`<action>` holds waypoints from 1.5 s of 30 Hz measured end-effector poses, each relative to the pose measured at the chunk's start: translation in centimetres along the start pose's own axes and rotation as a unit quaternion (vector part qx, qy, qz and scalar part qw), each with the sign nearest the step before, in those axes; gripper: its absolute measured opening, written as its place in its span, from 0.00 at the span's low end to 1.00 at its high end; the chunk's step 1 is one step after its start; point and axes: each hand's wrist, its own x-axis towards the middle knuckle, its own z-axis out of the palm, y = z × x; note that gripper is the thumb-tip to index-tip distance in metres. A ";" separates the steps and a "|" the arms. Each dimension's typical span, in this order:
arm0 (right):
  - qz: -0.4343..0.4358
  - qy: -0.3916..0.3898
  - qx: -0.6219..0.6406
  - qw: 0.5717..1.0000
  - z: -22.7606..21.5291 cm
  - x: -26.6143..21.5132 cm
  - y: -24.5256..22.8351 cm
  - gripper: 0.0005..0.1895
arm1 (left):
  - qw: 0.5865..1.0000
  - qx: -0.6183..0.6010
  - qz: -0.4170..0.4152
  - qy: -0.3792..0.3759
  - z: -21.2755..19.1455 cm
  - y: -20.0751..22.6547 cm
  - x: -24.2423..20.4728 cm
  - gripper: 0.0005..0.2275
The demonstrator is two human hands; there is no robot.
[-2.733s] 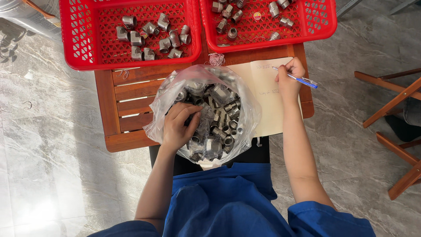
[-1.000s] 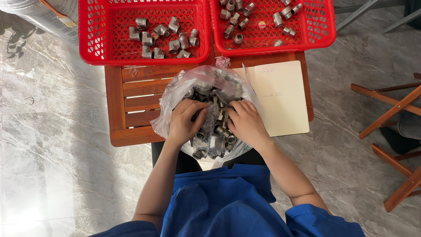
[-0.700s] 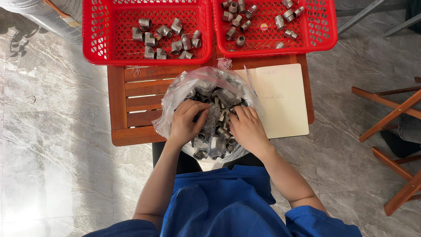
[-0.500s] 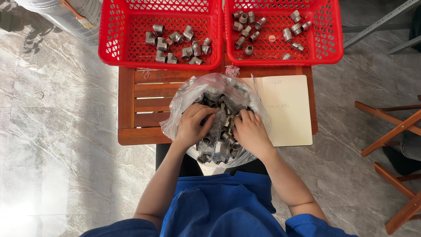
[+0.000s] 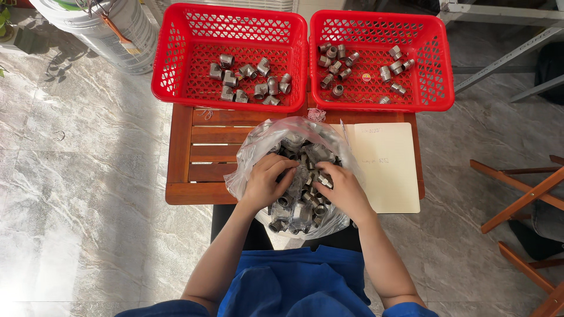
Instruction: The person sits at a wooden table and sorts small metal pipe fittings from a plastic bag into two red baskets. They repeatedly pick up fittings, inspect them, and place them into the baskets while occasionally writing on a notepad with a pen.
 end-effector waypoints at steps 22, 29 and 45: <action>-0.174 0.133 0.435 0.874 4.4 2.9 1.4 0.25 | 0.998 -0.017 0.032 -0.055 -1.0 1.2 1.1 0.08; -0.165 0.104 0.471 0.860 4.3 2.3 1.6 0.19 | 0.998 -0.025 0.003 -0.053 -0.8 0.9 0.5 0.11; -0.080 0.091 0.586 0.801 4.9 2.5 2.9 0.19 | 0.999 -0.024 -0.014 -0.045 -0.9 0.9 0.2 0.07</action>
